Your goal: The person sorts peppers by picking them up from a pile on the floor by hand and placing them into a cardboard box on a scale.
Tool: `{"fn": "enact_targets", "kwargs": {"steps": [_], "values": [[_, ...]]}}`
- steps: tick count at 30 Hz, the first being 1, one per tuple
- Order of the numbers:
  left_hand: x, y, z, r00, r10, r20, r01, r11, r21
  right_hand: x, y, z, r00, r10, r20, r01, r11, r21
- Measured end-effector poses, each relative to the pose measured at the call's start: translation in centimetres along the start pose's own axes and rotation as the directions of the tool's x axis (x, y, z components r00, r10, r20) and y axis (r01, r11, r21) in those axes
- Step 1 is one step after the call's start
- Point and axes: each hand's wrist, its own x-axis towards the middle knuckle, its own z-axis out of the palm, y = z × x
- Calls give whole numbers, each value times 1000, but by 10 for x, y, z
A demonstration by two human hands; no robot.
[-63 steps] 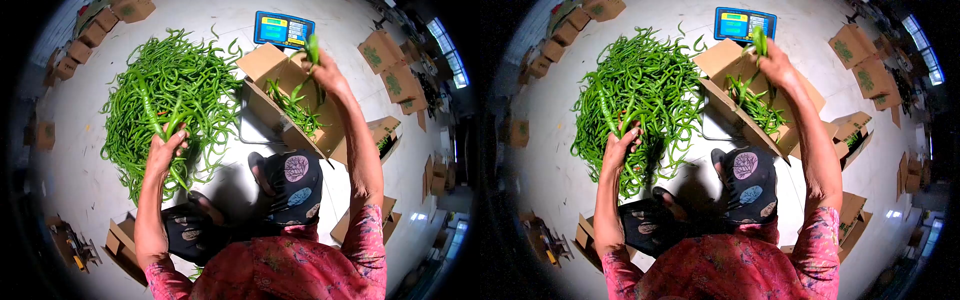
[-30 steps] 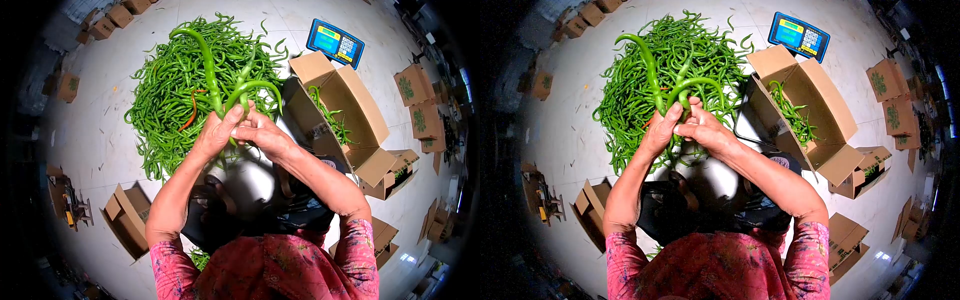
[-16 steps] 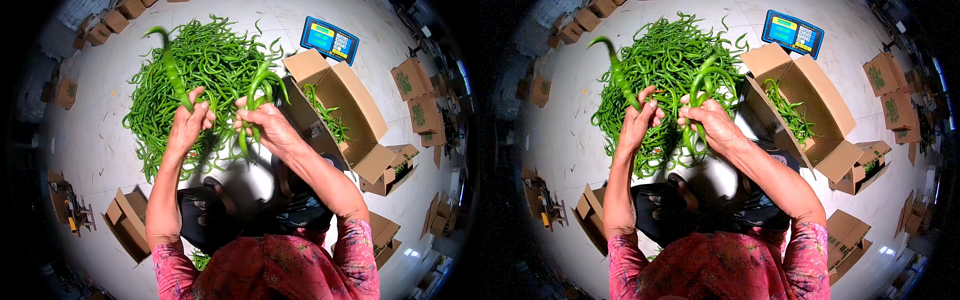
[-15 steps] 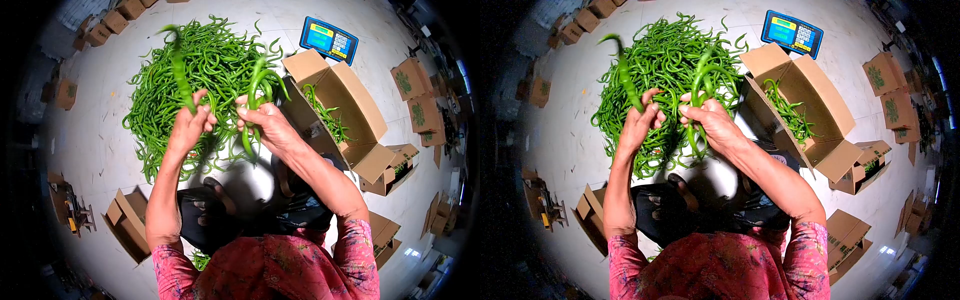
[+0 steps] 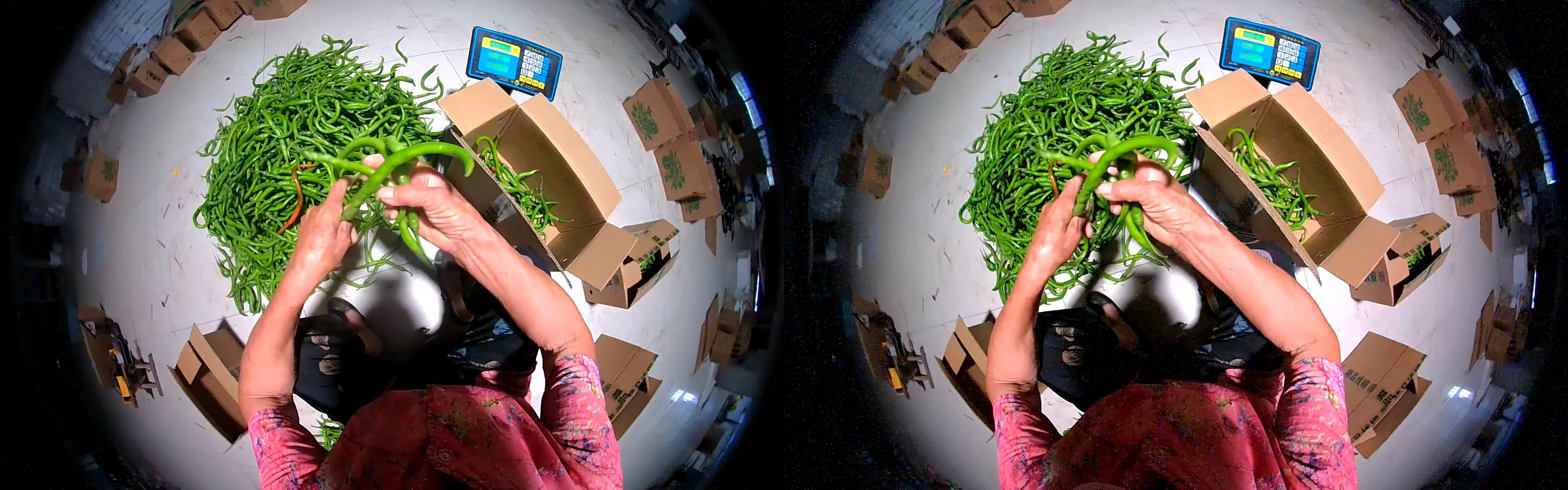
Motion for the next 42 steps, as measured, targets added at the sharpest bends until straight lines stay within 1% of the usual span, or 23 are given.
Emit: {"fn": "enact_targets", "kwargs": {"steps": [4, 9, 10, 11, 12, 13, 14, 15, 16, 18, 20, 22, 24, 27, 29, 30, 32, 34, 35, 36, 38, 39, 42], "values": [[-3, 9, 1, 998, -49, 50, 21, 887, 462, 0, 4, 0, 999, -34, -12, 33, 996, -88], [-5, 17, 1, 999, -23, 48, -1, 894, 447, -12, -6, 15, 996, -72, -58, 58, 975, -214], [-6, 22, 0, 998, -15, 57, -5, 936, 353, -13, -8, 16, 994, -73, -79, 50, 966, -255], [-8, 28, -2, 998, -6, 68, -12, 967, 254, -7, -5, 9, 995, -101, -28, 89, 958, -273], [-8, 36, -3, 996, 7, 84, -19, 988, 151, -8, -5, 4, 996, -73, -57, 57, 969, -240], [-6, 38, -7, 971, -67, 230, 68, 998, 6, -8, -7, 5, 991, -97, -93, 71, 965, -252], [-7, 46, -12, 924, -102, 369, 196, 954, -227, -8, -9, 6, 983, -126, -137, 86, 960, -266], [-8, 57, -11, 933, -147, 328, 278, 874, -398, -1, -1, -4, 982, -145, -124, 122, 976, -181], [-10, 65, -8, 931, -206, 302, 347, 757, -554, -4, -6, -2, 976, -151, -155, 116, 970, -214], [-7, 57, -17, 949, -155, 276, 301, 712, -634, -5, -7, -6, 983, -148, -105, 130, 978, -164], [-5, 47, -19, 979, -161, 126, 203, 690, -695, -9, -11, 1, 974, -88, -208, 62, 990, -130], [4, 57, -22, 987, -160, -27, 92, 690, -718, -10, -5, -3, 965, -108, -240, 73, 986, -148], [17, 78, -30, 975, -152, -162, 16, 776, -630, -11, 2, -9, 971, -105, -215, 63, 979, -192], [41, 110, -36, 988, 62, -139, -96, 962, -254, -10, 16, -15, 966, -64, -252, 18, 984, -180], [60, 140, -21, 983, 170, -63, -180, 963, -203, -13, 31, -31, 954, -292, -73, 276, 945, -176], [69, 147, -14, 972, 234, -1, -232, 963, -137, -12, 32, -34, 950, -309, -56, 298, 943, -147], [80, 170, 3, 878, 471, -84, -469, 882, 36, -9, 26, -32, 955, -271, -121, 267, 962, -52], [81, 172, 0, 886, 428, -177, -445, 893, -69, -20, -9, -12, 942, -264, -207, 266, 964, -16], [79, 167, -6, 900, 371, -229, -407, 904, -133, -22, -23, -10, 933, -101, -346, 94, 995, -37], [72, 164, -7, 920, 256, -297, -336, 906, -258, -25, -30, -15, 954, -128, -272, 115, 991, -64], [65, 138, -15, 932, 137, -336, -254, 908, -332, -31, -43, -15, 948, -175, -267, 158, 984, -84], [61, 126, -15, 945, 88, -316, -211, 900, -381, -29, -42, -19, 949, -200, -246, 188, 980, -69], [53, 113, 0, 958, -188, -215, 60, 869, -491, -28, -42, -18, 952, -227, -204, 225, 974, -36]]}}
